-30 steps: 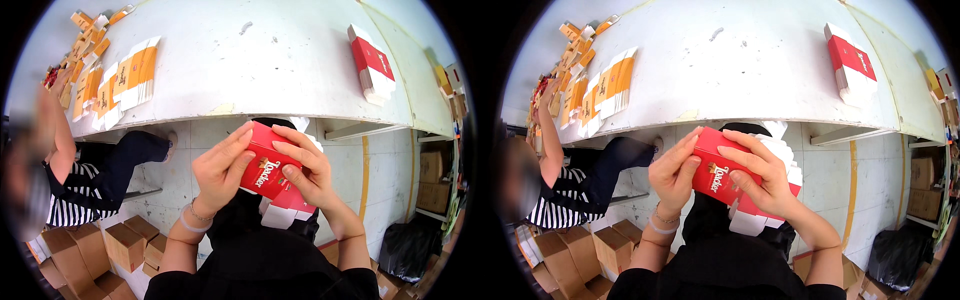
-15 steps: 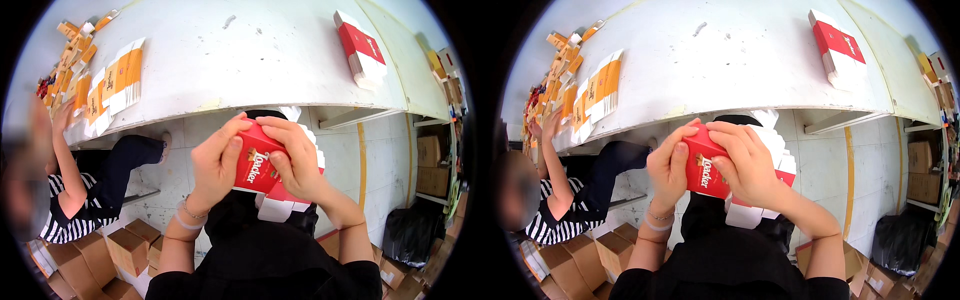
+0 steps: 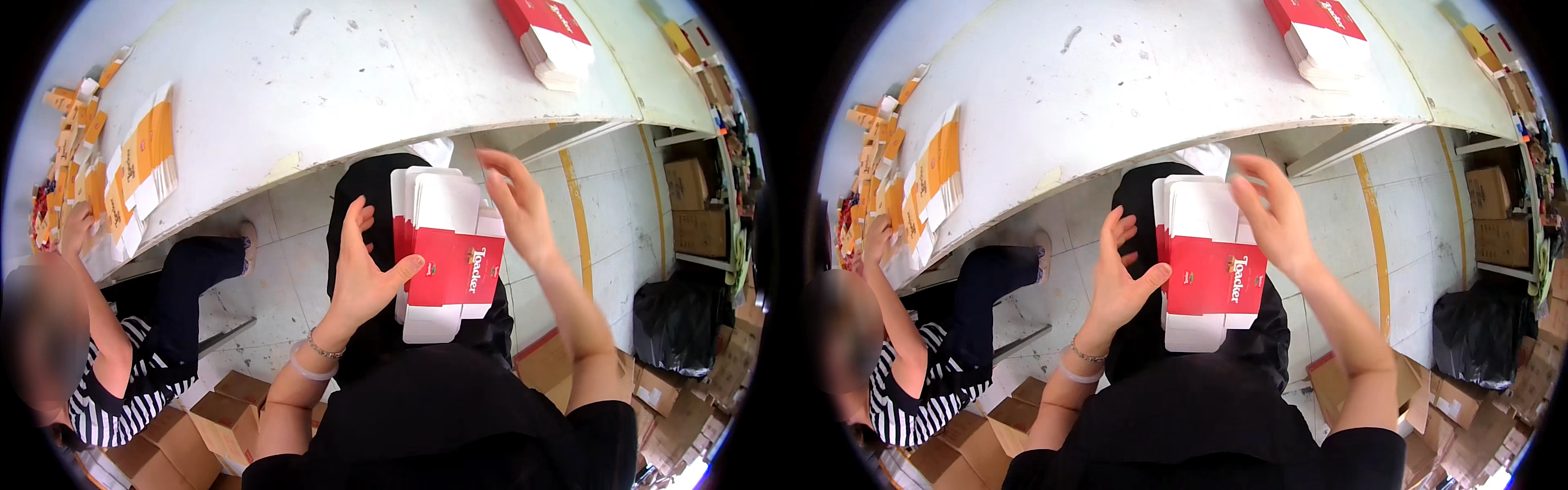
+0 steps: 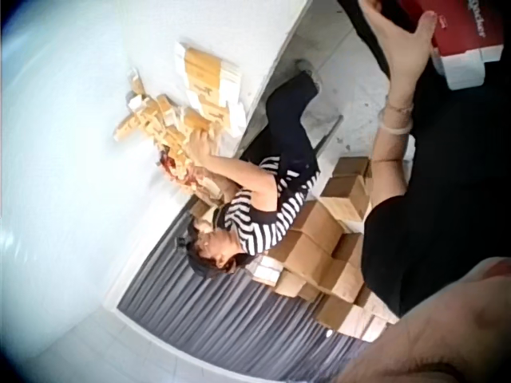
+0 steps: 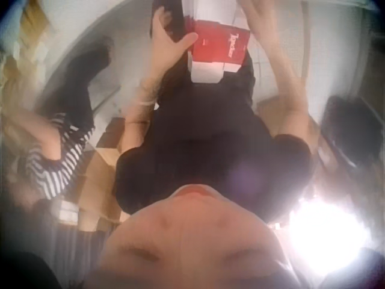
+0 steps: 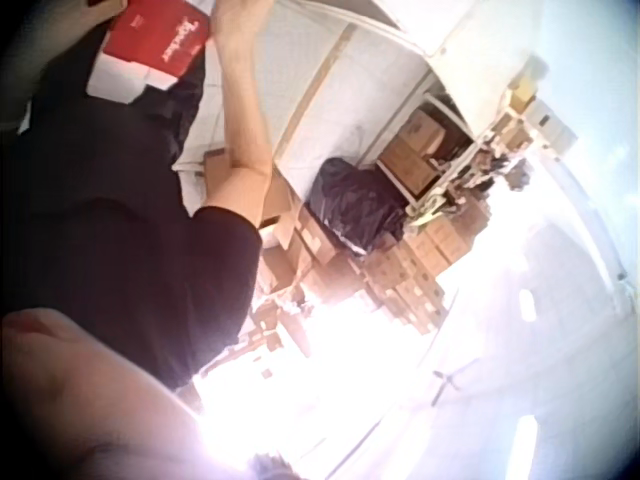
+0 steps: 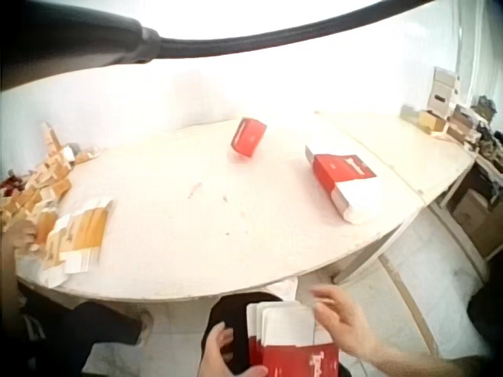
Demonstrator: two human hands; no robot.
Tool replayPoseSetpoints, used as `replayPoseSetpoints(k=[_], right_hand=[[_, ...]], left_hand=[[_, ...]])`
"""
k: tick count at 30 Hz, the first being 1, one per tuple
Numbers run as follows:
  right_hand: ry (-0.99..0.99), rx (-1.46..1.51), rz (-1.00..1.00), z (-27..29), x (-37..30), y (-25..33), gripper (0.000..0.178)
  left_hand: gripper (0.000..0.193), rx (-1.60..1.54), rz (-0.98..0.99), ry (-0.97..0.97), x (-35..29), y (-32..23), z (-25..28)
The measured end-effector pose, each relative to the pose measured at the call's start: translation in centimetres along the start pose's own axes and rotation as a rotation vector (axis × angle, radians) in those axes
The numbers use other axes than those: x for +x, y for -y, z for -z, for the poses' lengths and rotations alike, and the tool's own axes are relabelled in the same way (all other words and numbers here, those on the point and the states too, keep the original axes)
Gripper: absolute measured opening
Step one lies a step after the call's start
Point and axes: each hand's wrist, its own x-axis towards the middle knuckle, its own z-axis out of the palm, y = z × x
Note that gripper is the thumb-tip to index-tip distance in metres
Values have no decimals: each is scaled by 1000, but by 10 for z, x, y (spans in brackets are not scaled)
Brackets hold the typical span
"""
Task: The person assembles small cardboard boxes by folding and tucking flaps. They handle both yellow and red boxes, picking them from a table and placing the finished units into a larger cardboard box. Another person works nearby at the same table.
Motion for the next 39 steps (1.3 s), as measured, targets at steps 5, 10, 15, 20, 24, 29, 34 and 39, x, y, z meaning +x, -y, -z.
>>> replayPoseSetpoints(k=[5, 10, 15, 20, 24, 29, 34, 39], right_hand=[[-295, 869, -490, -69, -86, -73, 59], [-251, 727, -411, -82, -88, -40, 58], [-510, -337, 290, -78, -70, -42, 66], [-235, -662, 321, -65, -55, -13, 45], [-185, -602, 318, -56, -62, 5, 44], [-163, -504, 400, -54, -78, 37, 36], [-86, -262, 288, -30, -72, 82, 34], [-127, -7, 536, -24, -47, 104, 47]], left_hand=[[103, -155, -50, 226, -19, 41, -41], [80, -330, 24, 208, -23, 45, -35], [77, -392, 59, 129, -29, 51, -44], [83, 62, -116, -23, -43, 36, -40], [75, 542, -487, -181, -57, 11, -29], [90, 309, -506, -170, -66, -12, -31], [105, 140, -639, -234, -45, -45, -31], [83, -52, -574, -217, -35, -81, -4]])
